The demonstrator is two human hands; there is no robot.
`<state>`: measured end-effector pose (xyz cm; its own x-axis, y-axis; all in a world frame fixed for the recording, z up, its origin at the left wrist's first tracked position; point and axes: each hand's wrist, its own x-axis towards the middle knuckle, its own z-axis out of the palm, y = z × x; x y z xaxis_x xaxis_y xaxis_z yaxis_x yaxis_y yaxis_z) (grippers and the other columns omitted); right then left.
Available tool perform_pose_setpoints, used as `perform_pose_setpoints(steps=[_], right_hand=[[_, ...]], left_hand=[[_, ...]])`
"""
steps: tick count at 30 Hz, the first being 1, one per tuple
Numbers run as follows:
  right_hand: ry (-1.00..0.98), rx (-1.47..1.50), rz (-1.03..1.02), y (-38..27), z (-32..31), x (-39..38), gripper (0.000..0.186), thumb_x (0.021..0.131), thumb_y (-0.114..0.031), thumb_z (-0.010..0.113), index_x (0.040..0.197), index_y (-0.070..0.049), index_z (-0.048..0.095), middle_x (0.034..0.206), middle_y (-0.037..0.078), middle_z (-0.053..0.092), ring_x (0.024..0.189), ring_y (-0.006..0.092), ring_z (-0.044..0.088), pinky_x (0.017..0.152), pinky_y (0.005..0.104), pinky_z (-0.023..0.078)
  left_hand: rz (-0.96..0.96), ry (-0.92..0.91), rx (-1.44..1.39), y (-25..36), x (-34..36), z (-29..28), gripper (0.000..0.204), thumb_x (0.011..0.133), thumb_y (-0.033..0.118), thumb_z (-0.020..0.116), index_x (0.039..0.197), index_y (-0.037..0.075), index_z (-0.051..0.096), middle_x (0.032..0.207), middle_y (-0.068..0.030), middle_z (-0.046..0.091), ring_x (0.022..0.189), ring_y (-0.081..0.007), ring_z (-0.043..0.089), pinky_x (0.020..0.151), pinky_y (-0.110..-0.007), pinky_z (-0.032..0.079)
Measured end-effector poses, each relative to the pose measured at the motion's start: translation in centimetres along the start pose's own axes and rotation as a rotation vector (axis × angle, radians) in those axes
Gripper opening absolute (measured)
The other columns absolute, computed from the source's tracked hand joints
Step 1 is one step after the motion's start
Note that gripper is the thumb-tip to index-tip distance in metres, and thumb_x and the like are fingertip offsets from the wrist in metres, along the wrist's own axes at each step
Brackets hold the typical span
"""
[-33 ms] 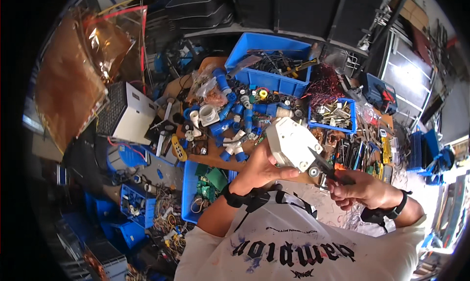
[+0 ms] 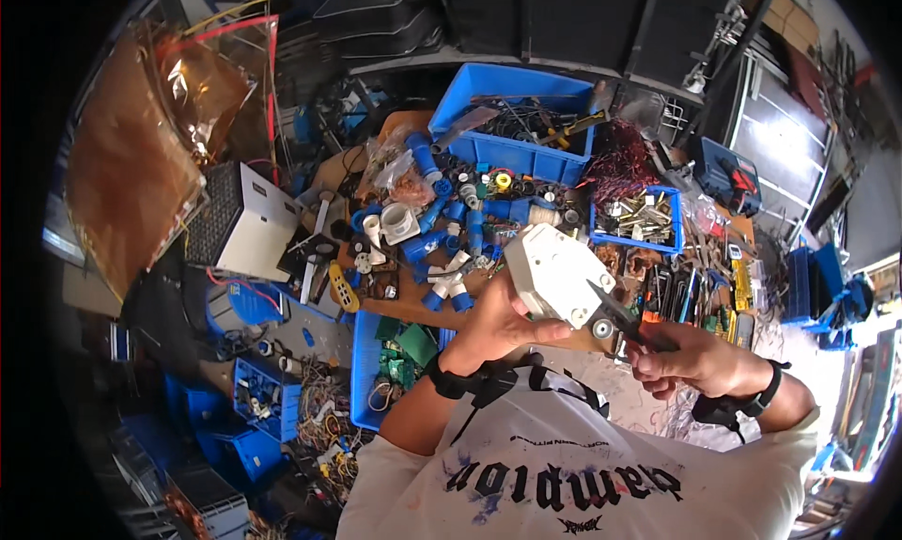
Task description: The person uses a screwdriver to pry open a white plastic electrical component, then uses pliers to remove internal parts. The person repeatedly pries and pulls at the component's interior throughout the clip.
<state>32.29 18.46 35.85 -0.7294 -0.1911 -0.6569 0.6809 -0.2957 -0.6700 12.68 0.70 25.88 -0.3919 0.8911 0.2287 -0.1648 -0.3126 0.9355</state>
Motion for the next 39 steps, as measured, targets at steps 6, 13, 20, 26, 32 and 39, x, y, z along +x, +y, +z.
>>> perform_pose_setpoints(steps=[6, 13, 20, 26, 32, 39], right_hand=[[0.119, -0.308, -0.087, 0.1, -0.2, 0.2, 0.027, 0.096, -0.029, 0.063, 0.103, -0.006, 0.051, 0.073, -0.003, 0.046, 0.062, 0.0075, 0.042, 0.056, 0.0256, 0.037], [0.230, -0.717, -0.156, -1.4, 0.3, 0.0, 0.031, 0.095, -0.032, 0.063, 0.102, -0.004, 0.053, 0.075, 0.002, 0.050, 0.069, 0.0132, 0.048, 0.064, 0.0321, 0.041], [0.181, -0.780, -0.156, -1.3, -0.6, 1.4, 0.030, 0.093, -0.027, 0.063, 0.107, -0.002, 0.054, 0.079, 0.012, 0.056, 0.073, 0.0230, 0.056, 0.069, 0.0364, 0.044], [0.341, -1.043, -0.464, -0.4, -0.4, 1.5, 0.027, 0.090, -0.019, 0.063, 0.108, 0.000, 0.054, 0.092, 0.021, 0.064, 0.087, 0.0397, 0.063, 0.075, 0.0440, 0.050], [0.443, -1.349, -0.577, 0.8, -1.1, 2.5, 0.025, 0.086, -0.015, 0.065, 0.104, -0.001, 0.056, 0.092, 0.019, 0.062, 0.085, 0.0375, 0.063, 0.076, 0.0450, 0.050], [0.530, -1.702, -0.628, 0.3, -0.4, 3.1, 0.024, 0.077, -0.012, 0.063, 0.100, -0.006, 0.060, 0.091, 0.010, 0.058, 0.091, 0.0269, 0.057, 0.081, 0.0380, 0.045]], left_hand=[[0.022, 0.037, 0.009, -0.6, -0.2, -0.1, 0.082, 0.067, 0.024, 0.091, 0.131, -0.003, 0.046, 0.117, -0.0103, 0.063, 0.107, -0.0185, 0.060, 0.092, -0.034, 0.050], [-0.132, -0.059, -0.279, -0.6, -0.2, -0.8, 0.100, 0.061, 0.026, 0.093, 0.140, 0.002, 0.036, 0.127, -0.0151, 0.057, 0.109, -0.0288, 0.062, 0.085, -0.037, 0.053], [0.034, -0.178, -0.325, -1.6, 2.0, -1.7, 0.104, 0.061, 0.026, 0.093, 0.145, 0.011, 0.033, 0.139, -0.0176, 0.047, 0.123, -0.0391, 0.053, 0.098, -0.049, 0.049], [-0.080, -0.427, -0.738, 0.0, 2.0, -2.2, 0.103, 0.081, 0.075, 0.053, 0.152, 0.006, 0.025, 0.151, -0.0231, 0.033, 0.136, -0.0422, 0.038, 0.108, -0.055, 0.037], [-0.613, -0.361, -0.556, 0.2, 1.4, -5.0, 0.092, 0.090, 0.073, 0.034, 0.148, 0.001, 0.032, 0.148, -0.0173, 0.042, 0.135, -0.0294, 0.044, 0.107, -0.046, 0.041], [-0.961, -0.502, -0.366, 0.4, 2.3, -5.2, 0.081, 0.095, 0.063, 0.042, 0.147, 0.001, 0.034, 0.137, -0.0168, 0.052, 0.121, -0.0299, 0.057, 0.086, -0.046, 0.057]])
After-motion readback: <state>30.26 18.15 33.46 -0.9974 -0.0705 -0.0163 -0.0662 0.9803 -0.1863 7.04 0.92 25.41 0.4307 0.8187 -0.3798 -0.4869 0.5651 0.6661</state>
